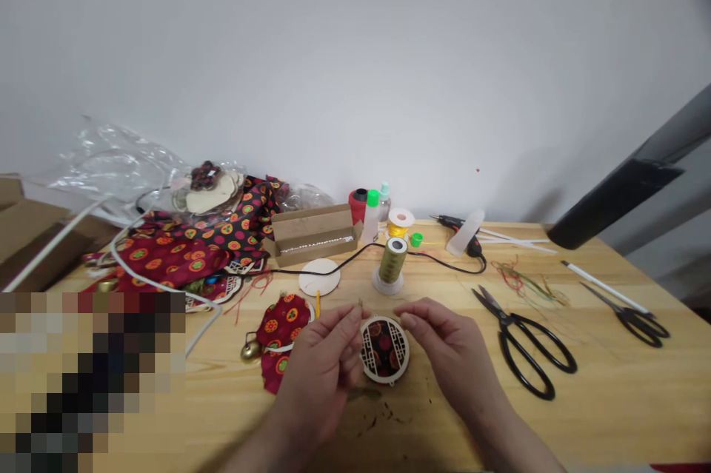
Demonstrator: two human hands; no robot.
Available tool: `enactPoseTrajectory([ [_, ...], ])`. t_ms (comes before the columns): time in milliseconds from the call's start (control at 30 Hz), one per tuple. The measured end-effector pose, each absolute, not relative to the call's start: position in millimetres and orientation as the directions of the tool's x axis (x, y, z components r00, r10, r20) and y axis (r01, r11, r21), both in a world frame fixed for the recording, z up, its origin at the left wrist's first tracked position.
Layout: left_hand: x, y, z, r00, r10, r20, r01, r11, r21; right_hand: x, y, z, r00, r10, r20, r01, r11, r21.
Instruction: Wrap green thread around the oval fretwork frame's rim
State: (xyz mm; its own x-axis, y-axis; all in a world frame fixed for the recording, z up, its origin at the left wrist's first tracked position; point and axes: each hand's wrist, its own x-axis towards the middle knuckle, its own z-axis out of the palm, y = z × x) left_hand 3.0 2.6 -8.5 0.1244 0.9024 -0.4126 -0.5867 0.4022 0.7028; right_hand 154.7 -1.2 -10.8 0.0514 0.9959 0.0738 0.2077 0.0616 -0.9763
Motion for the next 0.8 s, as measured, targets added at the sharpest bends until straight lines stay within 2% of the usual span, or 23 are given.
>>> enactPoseTrajectory([
  [333, 2, 3, -6, 0.155, 0.900, -0.407, -0.599, 0.413, 0.686, 148, -2, -20, 0.051, 0.999, 0.007, 0.024, 0.006, -1.000],
  [500, 1, 1, -9, 0.177, 0.902, -0.394, -0.604, 0.416, 0.680, 145, 0, -20, 0.015, 1.000, -0.021, 0.042, -0.021, -0.999],
  [633, 1, 1, -10, 0.192, 0.897, -0.399, -0.601, 0.429, 0.674, 143, 0, -18, 0.030, 0.997, 0.074, 0.153, 0.068, -0.986],
  [800, 1, 1, -12, 0.169, 0.900, -0.402, -0.551, 0.425, 0.719, 146, -1, -9, -0.018, 0.955, 0.296, 0.337, 0.284, -0.898],
])
